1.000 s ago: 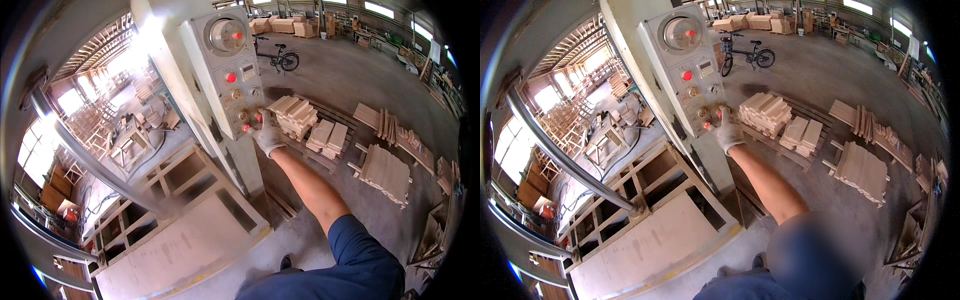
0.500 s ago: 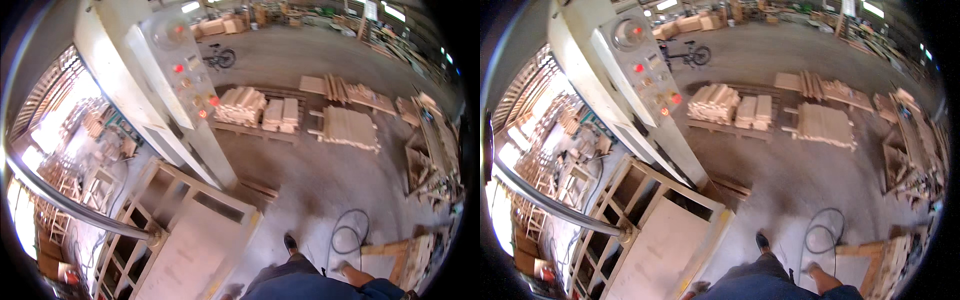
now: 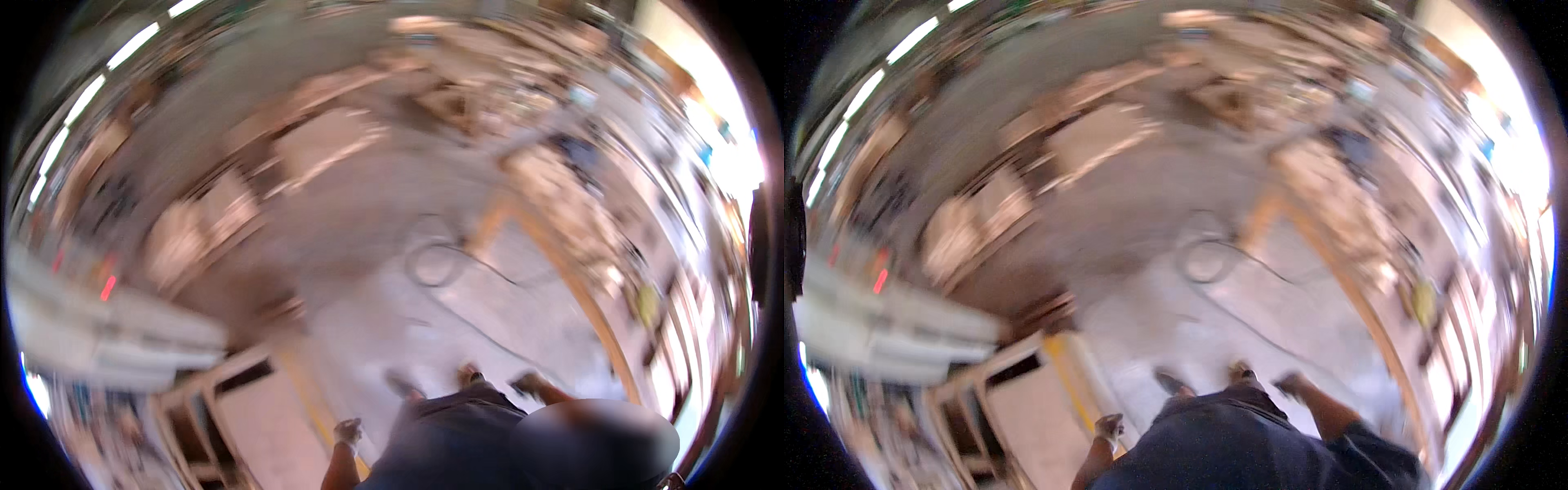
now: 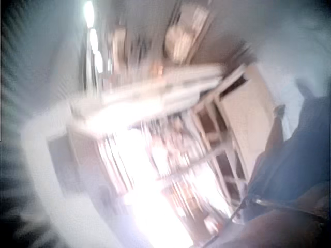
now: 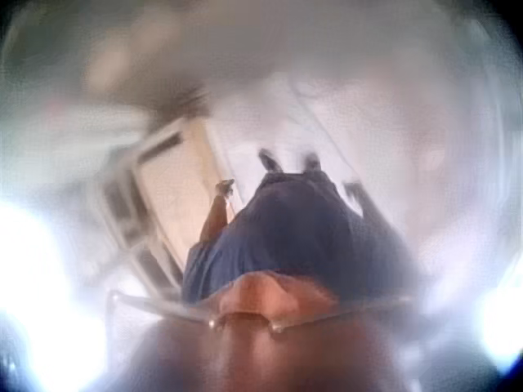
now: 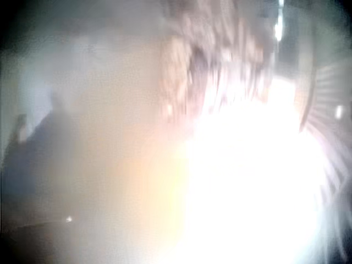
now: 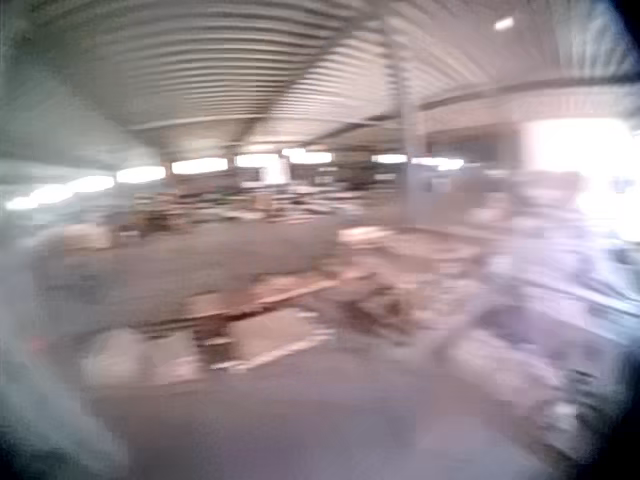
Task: The person applies glue to a white board and attaches it to a stack of wooden planks. They then use a nail gun to secure the board and additional wooden pieces to the structure, assembling a wooden frame.
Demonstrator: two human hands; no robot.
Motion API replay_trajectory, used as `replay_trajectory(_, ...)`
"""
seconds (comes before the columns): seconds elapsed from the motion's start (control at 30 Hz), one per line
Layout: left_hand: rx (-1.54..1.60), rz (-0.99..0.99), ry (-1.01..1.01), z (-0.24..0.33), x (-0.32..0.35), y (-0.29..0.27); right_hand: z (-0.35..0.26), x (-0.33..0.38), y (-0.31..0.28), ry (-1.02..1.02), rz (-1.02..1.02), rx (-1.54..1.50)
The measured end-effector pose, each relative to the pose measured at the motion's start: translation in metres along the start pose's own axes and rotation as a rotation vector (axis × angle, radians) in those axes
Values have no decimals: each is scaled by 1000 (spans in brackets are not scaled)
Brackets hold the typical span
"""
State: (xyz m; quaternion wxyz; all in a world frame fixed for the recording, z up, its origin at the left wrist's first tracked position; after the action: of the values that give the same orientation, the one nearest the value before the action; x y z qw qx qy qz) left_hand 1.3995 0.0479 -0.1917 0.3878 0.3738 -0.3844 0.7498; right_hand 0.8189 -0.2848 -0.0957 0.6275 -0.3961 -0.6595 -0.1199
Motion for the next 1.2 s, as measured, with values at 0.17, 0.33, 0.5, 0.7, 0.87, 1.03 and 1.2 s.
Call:
replay_trajectory(0.17, -294, -238, 336, 77, -12, 121, 15, 59, -27, -273, 47, -363)
replay_trajectory(0.33, -561, -510, 394, 121, -28, 249, 193, 78, -63, -183, 233, -476)
replay_trajectory(0.5, -588, -366, 170, 148, -2, 379, 364, 68, -113, -37, 399, -497)
replay_trajectory(0.7, -1171, -107, 1446, 371, 249, 638, 454, 87, -140, 105, 486, -1123)
replay_trajectory(0.87, -1260, 9, 1681, 488, 436, 796, 471, 93, -121, 103, 477, -1316)
replay_trajectory(1.03, -1380, 123, 2049, 546, 482, 935, 484, 134, -78, 295, 465, -1473)
replay_trajectory(1.2, -1933, -45, 1906, 546, 455, 1041, 500, 166, -12, 514, 485, -1564)
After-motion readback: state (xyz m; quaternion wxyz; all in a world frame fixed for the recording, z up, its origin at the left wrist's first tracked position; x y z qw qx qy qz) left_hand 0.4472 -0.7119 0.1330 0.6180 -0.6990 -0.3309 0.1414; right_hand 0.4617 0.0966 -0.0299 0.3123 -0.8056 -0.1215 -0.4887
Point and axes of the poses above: each hand's wrist, its own x-axis away from the middle knuckle, its own y-axis out of the palm, z = x × y, the point moved 10 cm from there along -x, towards the middle knuckle, and after that the axes turned 12 degrees about -x, right-handed, at the moved point
